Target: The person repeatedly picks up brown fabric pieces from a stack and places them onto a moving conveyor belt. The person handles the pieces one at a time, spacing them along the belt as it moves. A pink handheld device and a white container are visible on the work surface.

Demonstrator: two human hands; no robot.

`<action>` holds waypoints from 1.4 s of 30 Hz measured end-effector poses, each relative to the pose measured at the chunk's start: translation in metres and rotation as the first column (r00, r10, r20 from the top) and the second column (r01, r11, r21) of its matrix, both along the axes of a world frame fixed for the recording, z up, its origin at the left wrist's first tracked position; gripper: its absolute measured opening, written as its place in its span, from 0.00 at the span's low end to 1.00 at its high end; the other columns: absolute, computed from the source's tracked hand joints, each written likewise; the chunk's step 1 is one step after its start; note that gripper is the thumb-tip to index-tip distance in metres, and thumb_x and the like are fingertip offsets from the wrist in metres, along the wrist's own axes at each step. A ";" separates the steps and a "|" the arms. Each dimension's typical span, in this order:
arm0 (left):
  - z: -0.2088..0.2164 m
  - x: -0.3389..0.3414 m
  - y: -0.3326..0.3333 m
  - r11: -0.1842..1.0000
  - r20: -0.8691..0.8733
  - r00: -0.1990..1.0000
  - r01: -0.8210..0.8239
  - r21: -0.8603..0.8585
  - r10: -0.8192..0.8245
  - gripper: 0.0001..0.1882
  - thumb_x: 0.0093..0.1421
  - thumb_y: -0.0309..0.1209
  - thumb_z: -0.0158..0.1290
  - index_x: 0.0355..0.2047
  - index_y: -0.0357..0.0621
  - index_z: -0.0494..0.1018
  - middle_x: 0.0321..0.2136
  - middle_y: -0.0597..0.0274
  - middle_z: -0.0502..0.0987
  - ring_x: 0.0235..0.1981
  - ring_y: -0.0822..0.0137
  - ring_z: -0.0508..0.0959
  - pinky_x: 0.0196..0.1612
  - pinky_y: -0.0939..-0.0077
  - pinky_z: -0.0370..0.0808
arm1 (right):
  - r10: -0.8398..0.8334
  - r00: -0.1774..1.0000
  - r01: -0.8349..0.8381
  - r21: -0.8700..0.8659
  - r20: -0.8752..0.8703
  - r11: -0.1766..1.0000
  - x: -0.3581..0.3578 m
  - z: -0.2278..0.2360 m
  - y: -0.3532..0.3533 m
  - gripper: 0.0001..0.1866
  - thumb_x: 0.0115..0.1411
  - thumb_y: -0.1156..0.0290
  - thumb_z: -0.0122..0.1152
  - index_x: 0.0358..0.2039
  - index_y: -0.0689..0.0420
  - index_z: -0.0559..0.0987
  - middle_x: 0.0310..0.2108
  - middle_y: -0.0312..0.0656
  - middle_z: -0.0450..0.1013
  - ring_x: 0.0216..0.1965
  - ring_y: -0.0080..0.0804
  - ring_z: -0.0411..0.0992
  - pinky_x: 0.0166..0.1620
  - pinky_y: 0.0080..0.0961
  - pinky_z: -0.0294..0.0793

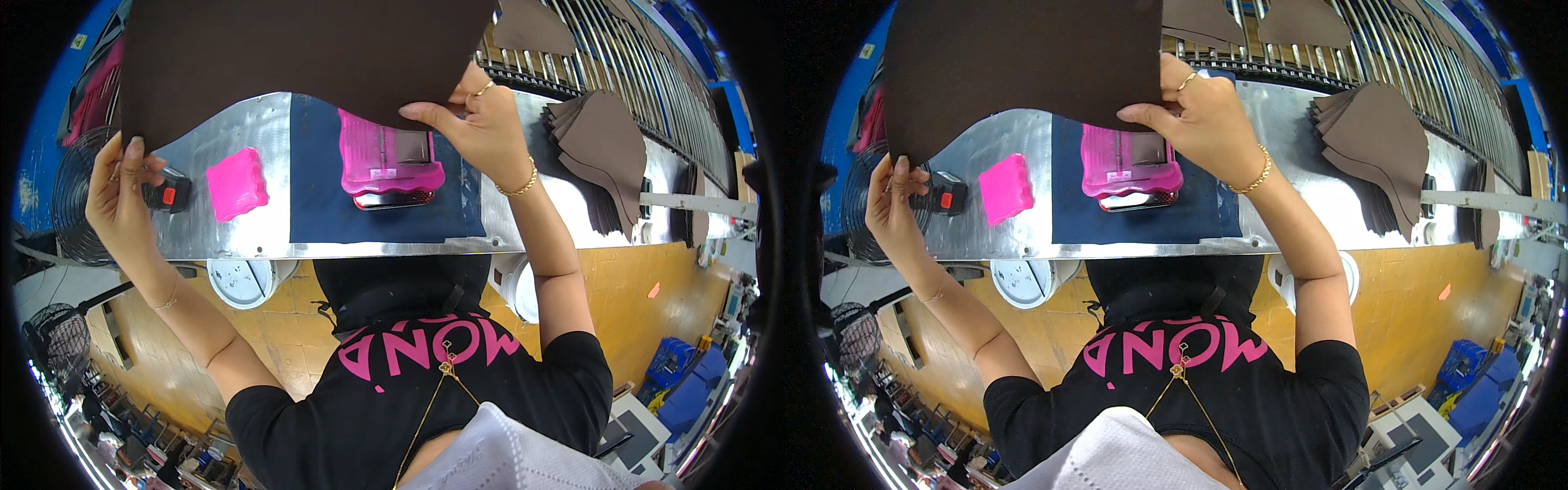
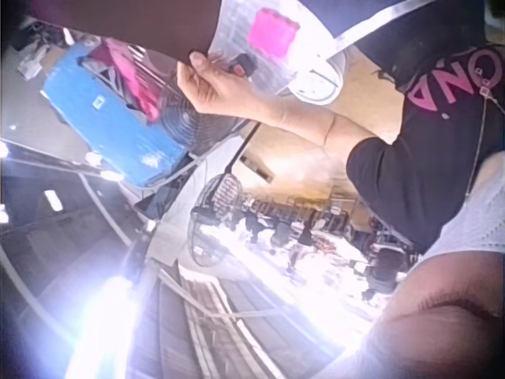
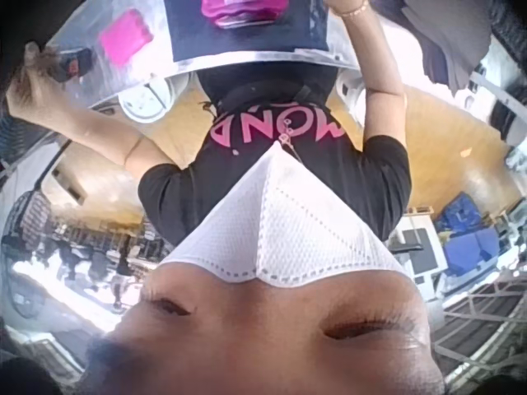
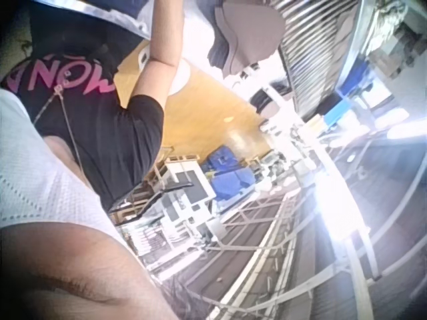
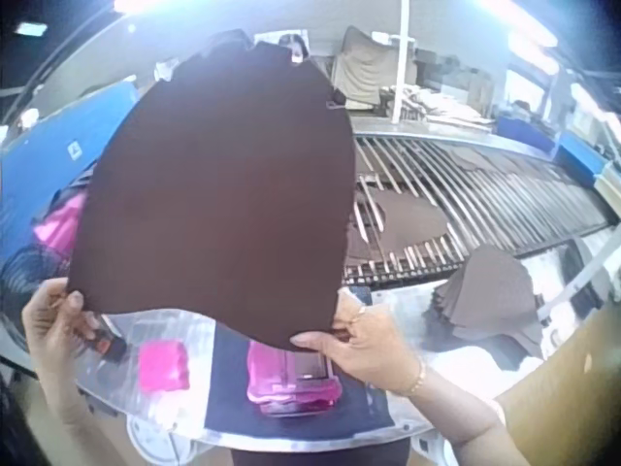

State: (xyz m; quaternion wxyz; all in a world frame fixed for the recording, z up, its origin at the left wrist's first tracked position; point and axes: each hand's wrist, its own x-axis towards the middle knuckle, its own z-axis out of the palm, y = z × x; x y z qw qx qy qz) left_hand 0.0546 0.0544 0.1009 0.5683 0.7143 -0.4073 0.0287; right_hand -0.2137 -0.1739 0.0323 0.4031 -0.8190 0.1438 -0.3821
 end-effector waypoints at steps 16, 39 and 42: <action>-0.052 -0.035 -0.049 0.869 -0.023 0.941 0.322 0.377 -0.339 0.08 0.55 0.25 0.57 0.34 0.35 0.76 0.23 0.63 0.75 0.20 0.75 0.69 0.25 0.80 0.64 | -0.337 0.910 0.257 -0.310 -0.241 0.916 -0.095 -0.042 -0.008 0.08 0.49 0.72 0.68 0.30 0.59 0.82 0.25 0.44 0.77 0.24 0.37 0.74 0.28 0.23 0.71; 0.002 -0.111 -0.153 0.858 0.203 0.840 0.460 0.228 -0.504 0.14 0.51 0.30 0.60 0.40 0.43 0.77 0.30 0.63 0.70 0.33 0.68 0.70 0.36 0.78 0.66 | -0.474 0.812 0.581 0.390 -0.342 0.714 -0.274 0.019 -0.249 0.20 0.61 0.69 0.55 0.52 0.63 0.70 0.38 0.38 0.75 0.30 0.17 0.70 0.27 0.13 0.68; -0.002 -0.095 -0.135 0.901 0.171 0.905 0.338 0.270 -0.391 0.15 0.52 0.27 0.59 0.42 0.43 0.77 0.31 0.66 0.69 0.31 0.72 0.67 0.34 0.81 0.64 | -0.468 0.760 0.627 0.319 -0.451 0.711 -0.254 -0.012 -0.303 0.24 0.60 0.66 0.57 0.55 0.62 0.68 0.39 0.37 0.74 0.27 0.14 0.70 0.26 0.12 0.68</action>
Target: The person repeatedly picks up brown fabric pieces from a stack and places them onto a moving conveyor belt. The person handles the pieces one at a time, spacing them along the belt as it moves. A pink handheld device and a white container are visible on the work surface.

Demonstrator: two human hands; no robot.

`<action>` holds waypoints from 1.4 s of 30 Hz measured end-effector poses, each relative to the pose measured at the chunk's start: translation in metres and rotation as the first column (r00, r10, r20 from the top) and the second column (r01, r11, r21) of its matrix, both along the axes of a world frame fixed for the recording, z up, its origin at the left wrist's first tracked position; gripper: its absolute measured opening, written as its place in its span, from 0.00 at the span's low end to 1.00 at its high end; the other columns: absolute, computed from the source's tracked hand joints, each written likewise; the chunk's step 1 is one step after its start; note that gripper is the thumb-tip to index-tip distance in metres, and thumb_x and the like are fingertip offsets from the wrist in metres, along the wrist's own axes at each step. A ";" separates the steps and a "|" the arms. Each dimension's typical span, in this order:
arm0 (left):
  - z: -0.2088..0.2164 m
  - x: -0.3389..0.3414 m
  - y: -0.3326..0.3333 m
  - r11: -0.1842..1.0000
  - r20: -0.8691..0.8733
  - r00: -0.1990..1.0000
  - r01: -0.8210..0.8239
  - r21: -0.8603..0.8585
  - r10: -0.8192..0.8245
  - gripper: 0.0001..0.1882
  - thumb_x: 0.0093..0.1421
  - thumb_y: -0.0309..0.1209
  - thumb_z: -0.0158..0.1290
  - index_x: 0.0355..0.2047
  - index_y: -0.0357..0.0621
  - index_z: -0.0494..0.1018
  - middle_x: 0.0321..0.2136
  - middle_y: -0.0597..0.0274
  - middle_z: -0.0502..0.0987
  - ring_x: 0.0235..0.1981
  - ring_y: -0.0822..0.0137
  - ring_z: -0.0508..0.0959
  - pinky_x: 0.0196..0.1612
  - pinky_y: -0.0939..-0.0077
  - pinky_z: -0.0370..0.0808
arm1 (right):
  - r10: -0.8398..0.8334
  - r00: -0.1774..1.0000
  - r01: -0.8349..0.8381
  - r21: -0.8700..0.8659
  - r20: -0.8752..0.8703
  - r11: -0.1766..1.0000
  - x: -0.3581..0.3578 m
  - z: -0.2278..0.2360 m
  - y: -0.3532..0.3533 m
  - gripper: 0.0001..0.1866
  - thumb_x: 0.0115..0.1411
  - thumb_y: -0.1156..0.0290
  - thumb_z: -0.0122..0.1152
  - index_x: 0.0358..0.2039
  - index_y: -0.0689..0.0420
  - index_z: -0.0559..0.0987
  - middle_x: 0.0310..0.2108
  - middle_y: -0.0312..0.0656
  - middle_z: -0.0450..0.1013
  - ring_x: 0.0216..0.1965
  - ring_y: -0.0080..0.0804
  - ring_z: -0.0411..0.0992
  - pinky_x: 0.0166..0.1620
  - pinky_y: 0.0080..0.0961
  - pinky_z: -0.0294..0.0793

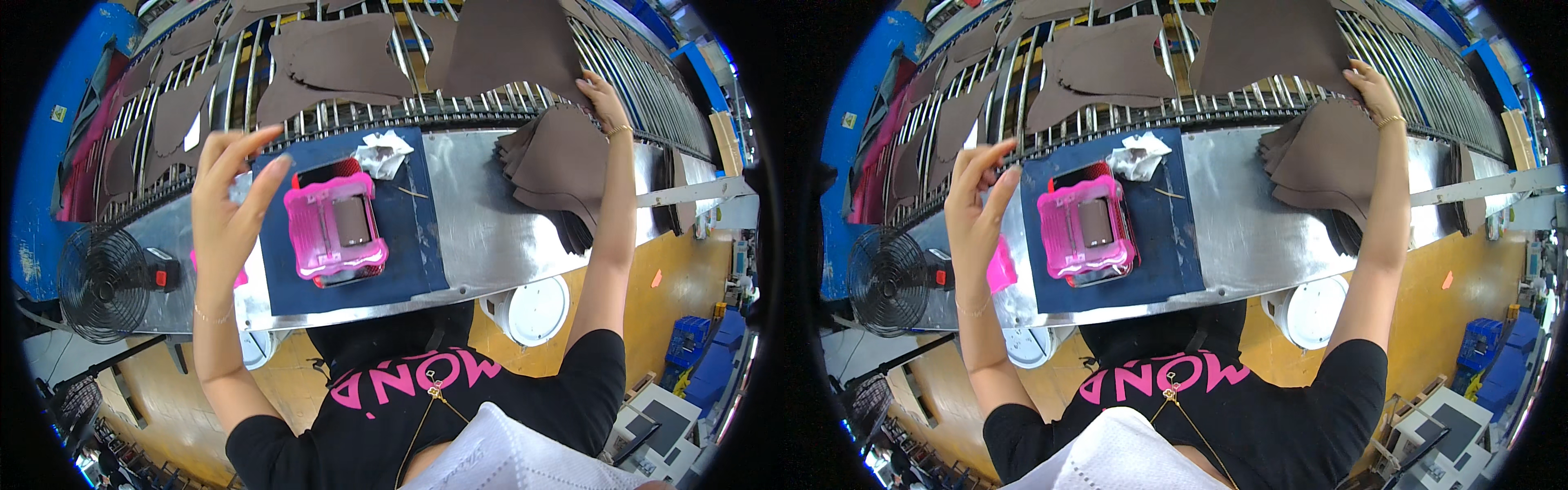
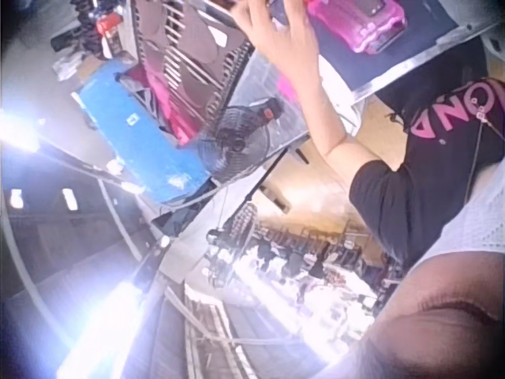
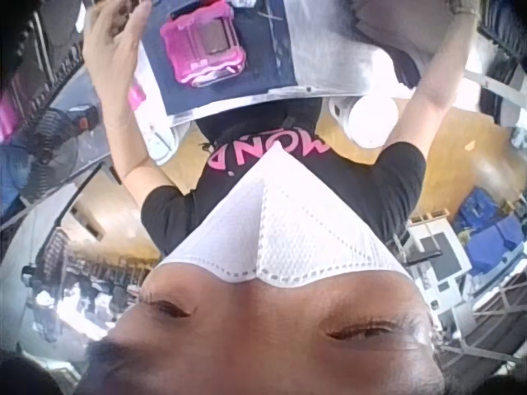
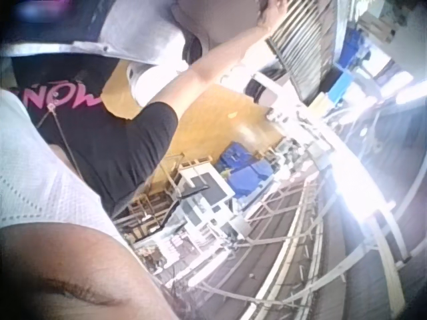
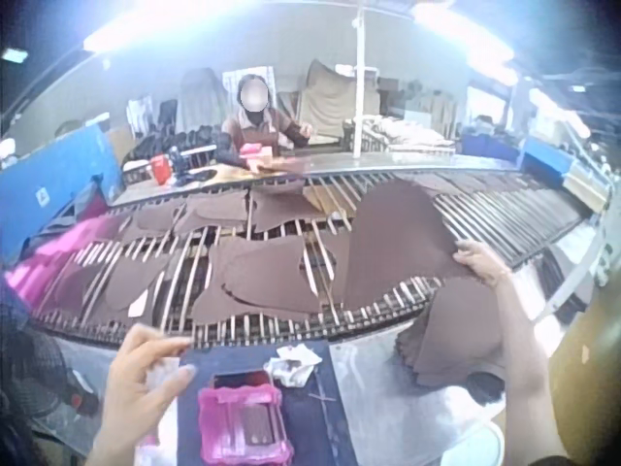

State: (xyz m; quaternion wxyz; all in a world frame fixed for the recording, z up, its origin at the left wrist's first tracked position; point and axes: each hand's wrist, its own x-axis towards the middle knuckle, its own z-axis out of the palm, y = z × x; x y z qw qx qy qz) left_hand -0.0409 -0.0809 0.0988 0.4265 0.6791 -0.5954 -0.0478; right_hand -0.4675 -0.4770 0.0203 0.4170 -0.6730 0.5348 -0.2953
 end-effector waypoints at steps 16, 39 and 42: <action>-0.031 0.042 0.045 0.972 -0.121 0.965 -0.228 0.064 0.234 0.16 0.55 0.25 0.56 0.45 0.41 0.75 0.34 0.67 0.69 0.32 0.76 0.64 0.35 0.84 0.61 | -0.281 0.760 0.077 -0.349 -0.585 0.934 0.054 -0.093 -0.077 0.22 0.51 0.57 0.63 0.48 0.42 0.76 0.44 0.37 0.76 0.47 0.36 0.73 0.49 0.46 0.67; -0.048 0.030 0.046 0.997 -0.220 0.972 -0.077 0.025 0.080 0.15 0.59 0.24 0.52 0.47 0.38 0.73 0.36 0.65 0.67 0.31 0.77 0.65 0.36 0.84 0.64 | -0.468 0.637 0.332 -0.331 -0.612 0.884 -0.119 -0.064 0.169 0.32 0.42 0.49 0.72 0.36 0.65 0.78 0.36 0.54 0.75 0.41 0.46 0.73 0.47 0.34 0.71; -0.048 0.034 0.058 0.994 -0.194 0.975 -0.106 0.024 0.109 0.15 0.59 0.24 0.52 0.47 0.38 0.73 0.37 0.65 0.68 0.32 0.76 0.65 0.37 0.83 0.65 | -0.465 0.638 0.343 -0.315 -0.614 0.885 -0.119 -0.063 0.168 0.32 0.41 0.49 0.72 0.37 0.65 0.77 0.37 0.54 0.75 0.42 0.46 0.73 0.46 0.35 0.71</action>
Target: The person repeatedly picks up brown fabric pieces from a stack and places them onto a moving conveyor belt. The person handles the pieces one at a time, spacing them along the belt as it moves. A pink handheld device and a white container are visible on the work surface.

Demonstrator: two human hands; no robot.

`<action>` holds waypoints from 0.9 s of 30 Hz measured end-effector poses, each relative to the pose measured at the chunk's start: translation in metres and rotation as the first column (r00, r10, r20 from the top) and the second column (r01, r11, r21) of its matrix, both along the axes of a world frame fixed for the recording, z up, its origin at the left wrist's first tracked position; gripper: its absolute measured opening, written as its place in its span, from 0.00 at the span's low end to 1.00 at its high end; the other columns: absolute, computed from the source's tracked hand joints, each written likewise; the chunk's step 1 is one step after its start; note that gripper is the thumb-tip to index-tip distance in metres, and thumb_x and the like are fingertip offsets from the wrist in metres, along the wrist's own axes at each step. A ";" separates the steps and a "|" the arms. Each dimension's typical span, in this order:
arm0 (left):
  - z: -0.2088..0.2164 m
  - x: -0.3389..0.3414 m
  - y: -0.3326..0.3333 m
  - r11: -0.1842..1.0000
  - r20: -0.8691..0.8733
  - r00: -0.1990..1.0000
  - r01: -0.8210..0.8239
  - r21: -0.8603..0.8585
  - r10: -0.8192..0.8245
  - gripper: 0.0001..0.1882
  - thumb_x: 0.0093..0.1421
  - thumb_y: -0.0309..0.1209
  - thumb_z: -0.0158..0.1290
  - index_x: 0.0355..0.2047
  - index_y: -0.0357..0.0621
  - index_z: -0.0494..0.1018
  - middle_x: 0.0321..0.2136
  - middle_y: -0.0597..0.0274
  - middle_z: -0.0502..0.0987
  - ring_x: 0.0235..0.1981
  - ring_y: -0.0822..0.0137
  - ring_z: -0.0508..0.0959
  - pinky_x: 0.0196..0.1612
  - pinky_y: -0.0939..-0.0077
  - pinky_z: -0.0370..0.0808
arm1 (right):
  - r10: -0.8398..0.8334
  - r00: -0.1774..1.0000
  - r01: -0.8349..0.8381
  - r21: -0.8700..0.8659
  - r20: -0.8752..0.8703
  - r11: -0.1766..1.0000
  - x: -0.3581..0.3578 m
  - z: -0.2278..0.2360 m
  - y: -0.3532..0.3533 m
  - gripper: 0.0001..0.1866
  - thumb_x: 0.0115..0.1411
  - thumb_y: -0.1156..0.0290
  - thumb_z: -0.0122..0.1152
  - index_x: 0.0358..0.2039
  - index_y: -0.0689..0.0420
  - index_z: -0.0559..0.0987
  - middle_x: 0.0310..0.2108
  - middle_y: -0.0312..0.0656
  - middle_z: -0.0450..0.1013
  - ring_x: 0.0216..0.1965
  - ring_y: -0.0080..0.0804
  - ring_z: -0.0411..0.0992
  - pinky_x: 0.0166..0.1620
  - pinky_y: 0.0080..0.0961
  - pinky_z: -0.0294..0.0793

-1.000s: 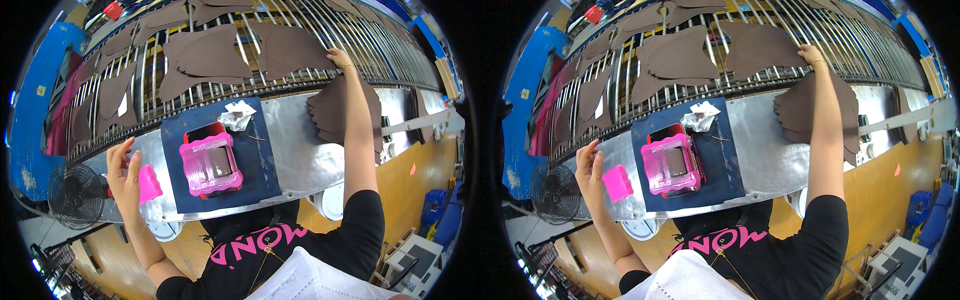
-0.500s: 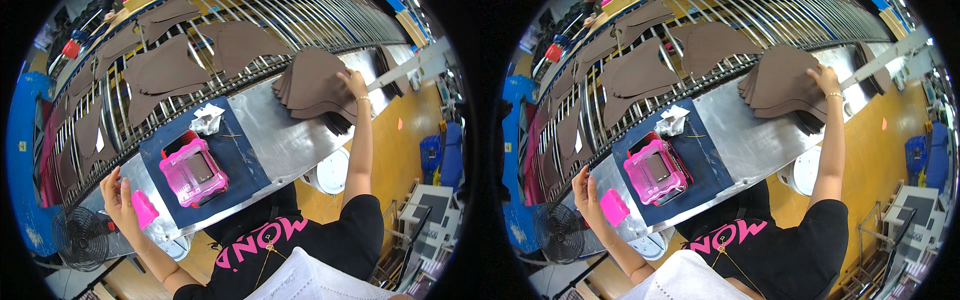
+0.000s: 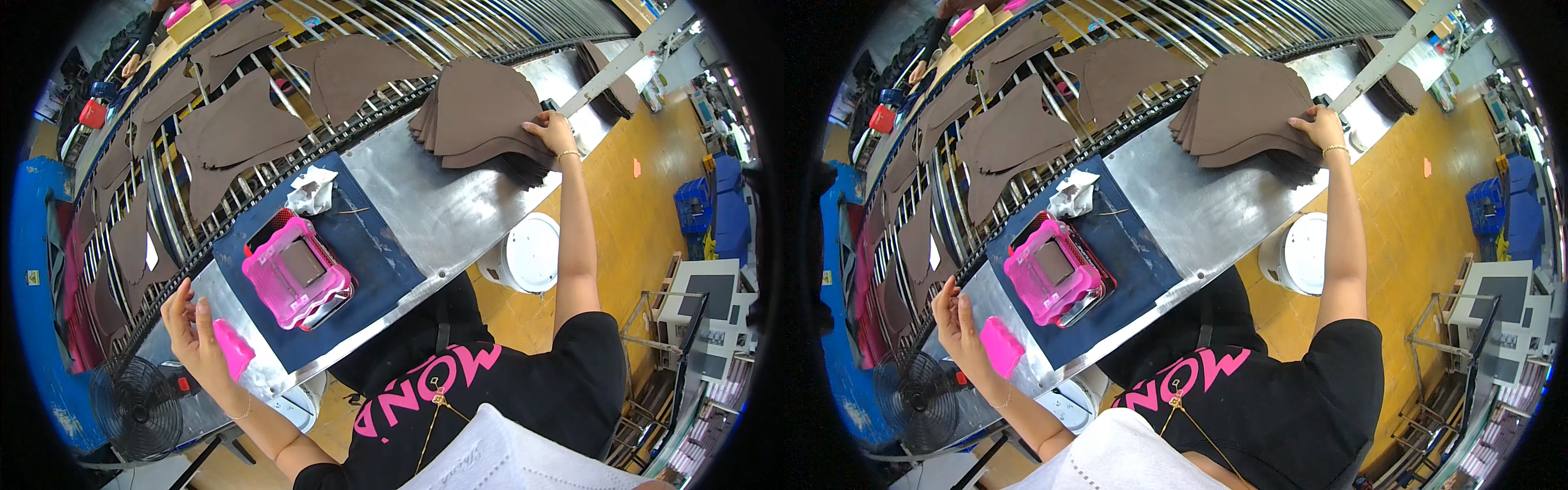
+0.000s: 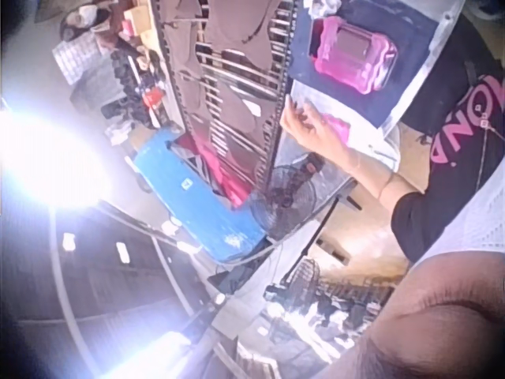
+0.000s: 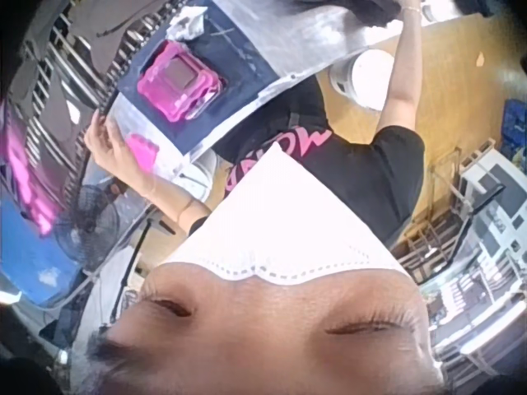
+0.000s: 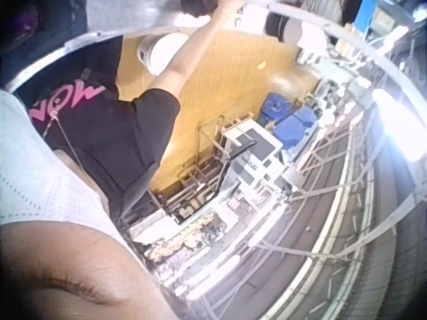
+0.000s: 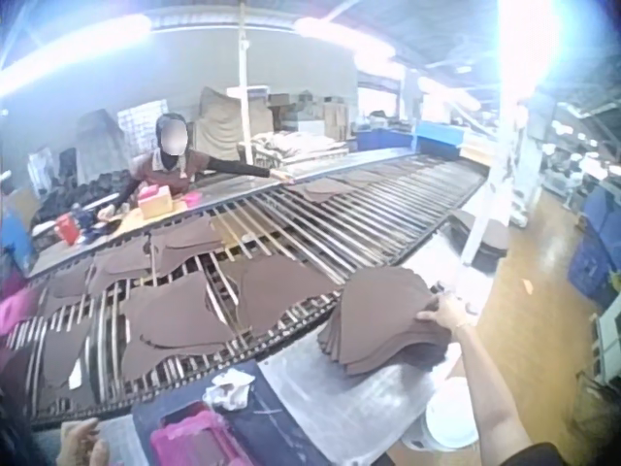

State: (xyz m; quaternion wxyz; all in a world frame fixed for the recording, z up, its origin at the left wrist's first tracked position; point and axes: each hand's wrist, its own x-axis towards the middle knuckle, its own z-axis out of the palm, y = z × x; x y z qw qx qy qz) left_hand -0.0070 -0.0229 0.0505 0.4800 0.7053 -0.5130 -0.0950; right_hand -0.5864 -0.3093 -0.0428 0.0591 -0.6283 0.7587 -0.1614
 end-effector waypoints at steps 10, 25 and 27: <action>-0.002 0.007 0.014 1.000 -0.051 0.999 0.003 -0.001 -0.003 0.15 0.59 0.24 0.52 0.48 0.38 0.73 0.39 0.63 0.69 0.35 0.76 0.67 0.40 0.82 0.66 | 0.175 0.951 -0.173 0.028 -0.254 0.984 0.029 0.046 0.022 0.23 0.55 0.60 0.60 0.48 0.61 0.73 0.36 0.54 0.75 0.37 0.46 0.75 0.42 0.38 0.72; 0.027 -0.034 -0.046 0.941 -0.508 0.792 0.279 -0.193 -0.339 0.20 0.61 0.31 0.53 0.51 0.35 0.67 0.42 0.52 0.72 0.33 0.67 0.79 0.30 0.80 0.75 | 0.538 0.159 -0.383 -0.451 0.828 0.806 0.251 0.150 0.127 0.18 0.63 0.65 0.53 0.50 0.61 0.70 0.33 0.40 0.73 0.21 0.21 0.73 0.18 0.15 0.75; 0.039 -0.012 -0.026 0.977 -0.505 0.836 0.175 -0.125 -0.215 0.11 0.61 0.31 0.53 0.41 0.37 0.72 0.15 0.63 0.73 0.16 0.73 0.75 0.17 0.85 0.67 | 0.601 0.009 -0.515 -0.512 0.799 0.687 0.280 0.134 0.129 0.16 0.63 0.66 0.53 0.49 0.61 0.70 0.35 0.41 0.73 0.24 0.23 0.73 0.21 0.17 0.78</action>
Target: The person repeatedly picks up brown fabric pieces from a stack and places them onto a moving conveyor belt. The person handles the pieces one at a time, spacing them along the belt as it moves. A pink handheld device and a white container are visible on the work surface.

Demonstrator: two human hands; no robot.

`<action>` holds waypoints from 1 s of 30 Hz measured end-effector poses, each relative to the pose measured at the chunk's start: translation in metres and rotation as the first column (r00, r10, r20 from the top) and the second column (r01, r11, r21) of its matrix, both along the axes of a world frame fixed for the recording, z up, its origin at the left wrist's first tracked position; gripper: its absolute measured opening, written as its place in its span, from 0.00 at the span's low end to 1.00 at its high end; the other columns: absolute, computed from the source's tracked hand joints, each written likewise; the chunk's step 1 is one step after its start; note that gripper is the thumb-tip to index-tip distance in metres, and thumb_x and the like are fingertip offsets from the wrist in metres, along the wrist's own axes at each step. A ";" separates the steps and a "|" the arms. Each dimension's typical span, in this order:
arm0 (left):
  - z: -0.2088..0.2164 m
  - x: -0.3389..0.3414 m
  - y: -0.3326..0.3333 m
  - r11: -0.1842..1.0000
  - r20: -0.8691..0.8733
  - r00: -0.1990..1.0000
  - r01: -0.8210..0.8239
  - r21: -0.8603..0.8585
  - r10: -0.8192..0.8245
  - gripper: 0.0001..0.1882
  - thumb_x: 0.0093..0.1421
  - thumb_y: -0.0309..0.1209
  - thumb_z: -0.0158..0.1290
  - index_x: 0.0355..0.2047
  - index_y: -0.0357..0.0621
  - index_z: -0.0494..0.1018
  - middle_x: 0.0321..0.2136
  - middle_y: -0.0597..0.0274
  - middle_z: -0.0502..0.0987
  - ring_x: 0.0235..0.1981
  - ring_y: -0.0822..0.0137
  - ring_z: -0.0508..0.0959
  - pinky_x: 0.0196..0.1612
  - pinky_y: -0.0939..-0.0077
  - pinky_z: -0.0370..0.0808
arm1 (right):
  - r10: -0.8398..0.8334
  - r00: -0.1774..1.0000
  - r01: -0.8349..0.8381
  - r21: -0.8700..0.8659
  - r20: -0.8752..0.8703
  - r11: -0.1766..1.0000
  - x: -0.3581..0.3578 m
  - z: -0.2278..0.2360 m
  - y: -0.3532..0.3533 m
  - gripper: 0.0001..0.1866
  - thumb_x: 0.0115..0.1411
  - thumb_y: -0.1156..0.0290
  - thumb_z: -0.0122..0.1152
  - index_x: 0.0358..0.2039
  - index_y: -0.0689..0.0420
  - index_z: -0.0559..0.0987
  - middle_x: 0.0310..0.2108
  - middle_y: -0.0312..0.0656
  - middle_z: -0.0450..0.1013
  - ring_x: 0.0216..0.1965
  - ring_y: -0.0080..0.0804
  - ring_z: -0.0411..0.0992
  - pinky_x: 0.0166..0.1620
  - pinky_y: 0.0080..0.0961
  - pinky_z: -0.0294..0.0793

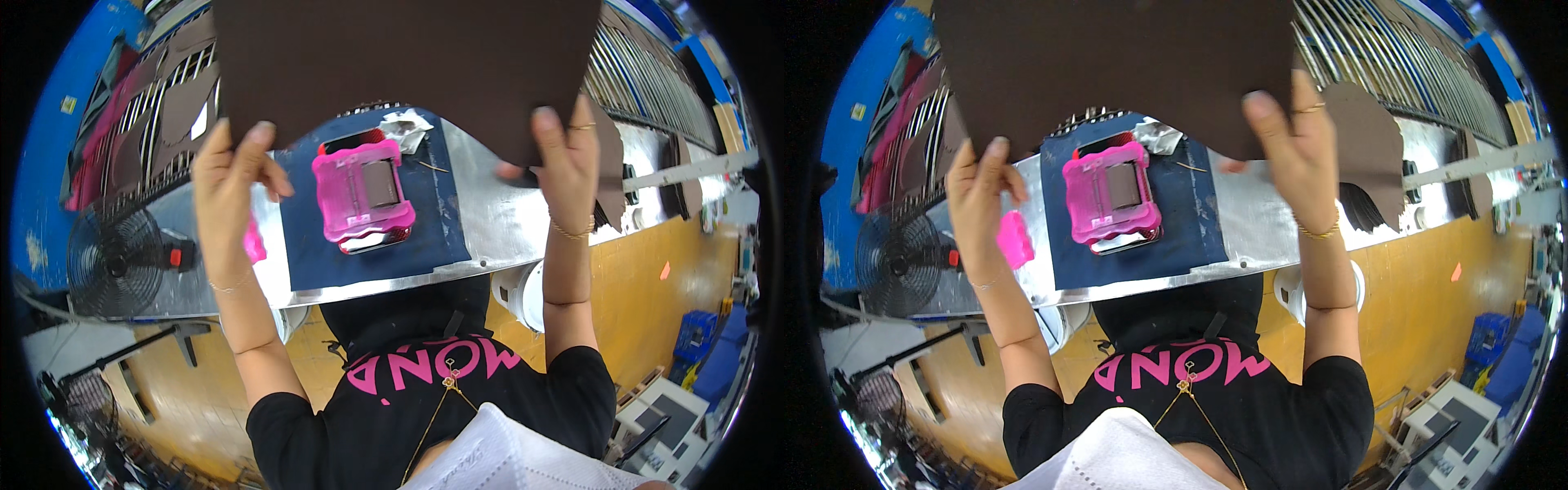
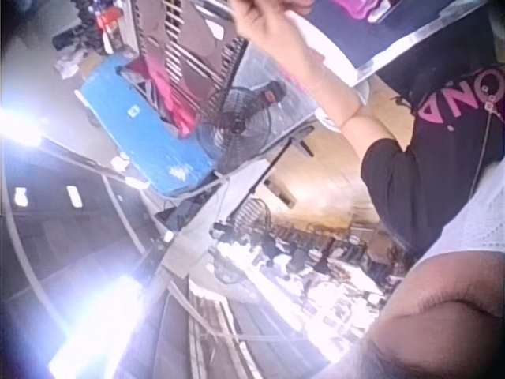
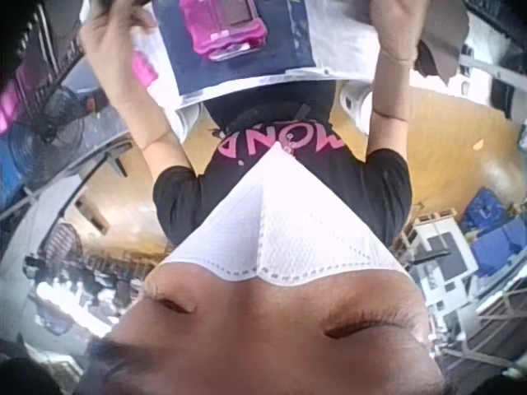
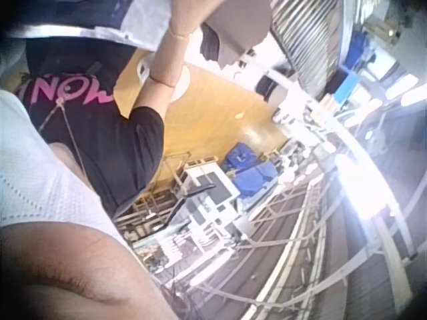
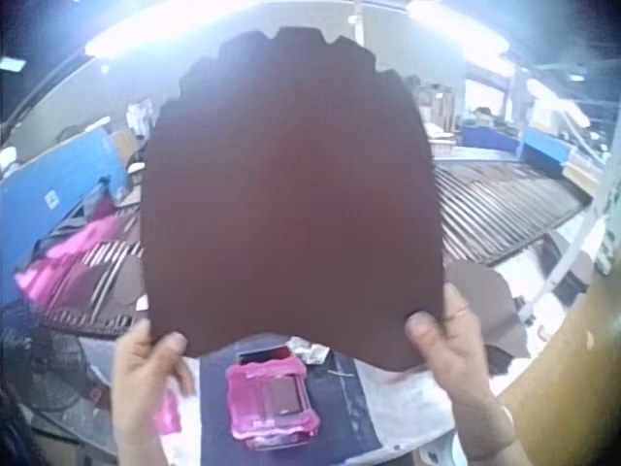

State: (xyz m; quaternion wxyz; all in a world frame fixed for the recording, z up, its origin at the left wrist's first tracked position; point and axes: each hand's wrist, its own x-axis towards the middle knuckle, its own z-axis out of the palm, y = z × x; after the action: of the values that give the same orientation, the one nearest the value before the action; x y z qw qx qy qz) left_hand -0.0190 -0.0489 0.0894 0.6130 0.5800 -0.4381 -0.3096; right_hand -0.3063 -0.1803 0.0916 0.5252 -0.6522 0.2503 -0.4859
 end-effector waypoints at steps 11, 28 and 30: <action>0.012 0.076 0.101 0.881 0.383 0.798 -0.460 -0.115 0.466 0.10 0.58 0.30 0.57 0.37 0.35 0.75 0.18 0.66 0.74 0.17 0.80 0.70 0.19 0.90 0.62 | 0.089 0.939 -0.247 -0.472 -0.331 0.846 0.101 -0.055 0.011 0.11 0.52 0.66 0.64 0.34 0.56 0.79 0.19 0.43 0.73 0.20 0.38 0.68 0.41 0.30 0.70; -0.033 0.010 0.011 0.970 0.535 0.829 0.037 0.240 -0.164 0.03 0.55 0.21 0.54 0.30 0.31 0.74 0.20 0.65 0.68 0.16 0.77 0.69 0.20 0.84 0.65 | -0.336 0.769 -0.008 -0.534 -0.544 0.845 -0.049 -0.124 0.005 0.05 0.47 0.78 0.68 0.27 0.61 0.82 0.25 0.41 0.77 0.27 0.31 0.74 0.33 0.22 0.71; -0.032 -0.003 -0.004 0.975 0.647 0.733 0.101 0.200 -0.209 0.04 0.51 0.21 0.57 0.29 0.34 0.74 0.21 0.62 0.67 0.19 0.71 0.70 0.23 0.79 0.66 | -0.328 0.802 0.078 -0.457 -0.498 0.886 -0.072 -0.126 0.004 0.06 0.47 0.79 0.68 0.27 0.61 0.81 0.25 0.41 0.77 0.27 0.29 0.74 0.34 0.22 0.70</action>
State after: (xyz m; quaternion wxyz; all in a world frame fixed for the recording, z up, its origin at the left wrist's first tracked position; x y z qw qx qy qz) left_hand -0.0222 -0.0533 0.0576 0.3432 0.6579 -0.6496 -0.1653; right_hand -0.3782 -0.1765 -0.0342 0.2206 -0.8305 0.3549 -0.3684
